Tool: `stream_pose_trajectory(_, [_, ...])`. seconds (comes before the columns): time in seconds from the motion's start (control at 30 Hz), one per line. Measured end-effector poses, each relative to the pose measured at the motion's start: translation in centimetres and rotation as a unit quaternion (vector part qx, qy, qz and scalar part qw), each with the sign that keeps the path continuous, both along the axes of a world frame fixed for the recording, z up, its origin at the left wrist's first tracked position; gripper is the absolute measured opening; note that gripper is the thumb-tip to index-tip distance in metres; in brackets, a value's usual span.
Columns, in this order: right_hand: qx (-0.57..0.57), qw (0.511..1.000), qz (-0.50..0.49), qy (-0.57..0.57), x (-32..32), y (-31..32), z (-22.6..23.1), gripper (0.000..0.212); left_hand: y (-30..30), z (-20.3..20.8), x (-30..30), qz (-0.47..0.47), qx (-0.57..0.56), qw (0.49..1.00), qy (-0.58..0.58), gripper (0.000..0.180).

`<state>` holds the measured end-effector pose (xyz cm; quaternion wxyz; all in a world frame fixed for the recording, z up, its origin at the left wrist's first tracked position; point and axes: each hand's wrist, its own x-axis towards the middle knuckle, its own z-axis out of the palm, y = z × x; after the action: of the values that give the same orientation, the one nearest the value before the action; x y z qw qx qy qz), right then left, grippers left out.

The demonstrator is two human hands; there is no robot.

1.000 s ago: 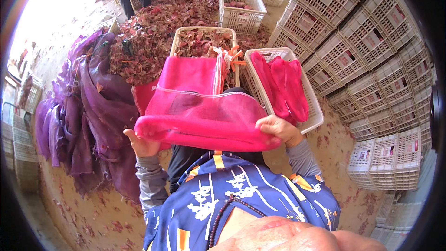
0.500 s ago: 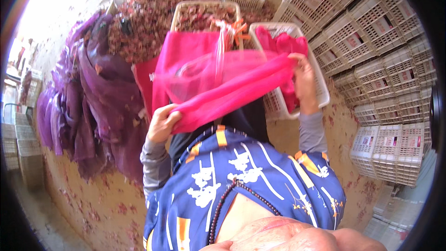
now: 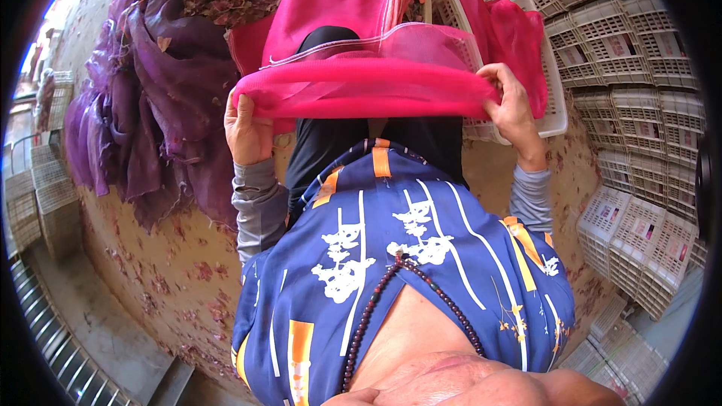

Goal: The person takes pink mesh bags, stretches them open, and fits them over plastic baskets filled with onions and red onion skins.

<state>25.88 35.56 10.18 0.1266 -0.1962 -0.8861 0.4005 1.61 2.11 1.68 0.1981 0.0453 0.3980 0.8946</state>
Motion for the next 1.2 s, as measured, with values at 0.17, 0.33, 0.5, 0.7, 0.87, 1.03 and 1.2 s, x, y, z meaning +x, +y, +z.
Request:
stream_pose_trajectory(0.17, [-0.083, 0.968, -0.168, 0.167, 0.0, 4.1, -2.4, 0.025, -1.8, 1.8, 1.5, -0.390, -0.054, 0.905, 0.161, 0.020])
stream_pose_trajectory(0.33, [-0.608, 0.735, -0.168, 0.247, 1.1, 6.7, -3.8, 0.039, -1.0, 2.9, 2.4, -0.521, -0.140, 0.792, 0.286, 0.023])
stream_pose_trajectory(0.5, [-0.589, 0.797, 0.130, 0.031, 1.2, 0.4, -1.2, 0.054, -4.8, -4.0, -2.1, -0.204, 0.362, 0.907, -0.068, 0.060])
stream_pose_trajectory(0.7, [-0.364, 0.930, 0.018, 0.047, 0.9, 0.4, -2.6, 0.044, -3.7, -1.3, -1.1, -0.214, 0.145, 0.965, -0.049, 0.072])
stream_pose_trajectory(0.87, [-0.254, 0.919, -0.181, 0.242, 0.9, 2.1, -2.8, 0.021, -1.1, 0.3, 1.3, -0.335, -0.178, 0.919, 0.106, 0.057])
stream_pose_trajectory(1.03, [-0.325, 0.908, -0.147, 0.218, 1.0, 2.2, -1.4, 0.025, -1.2, -1.2, 1.4, -0.222, -0.009, 0.974, -0.035, 0.056])
stream_pose_trajectory(1.2, [-0.333, 0.909, 0.240, -0.071, 1.1, -0.2, -2.5, 0.039, -2.4, 0.6, -3.0, -0.074, 0.173, 0.973, -0.134, 0.049])
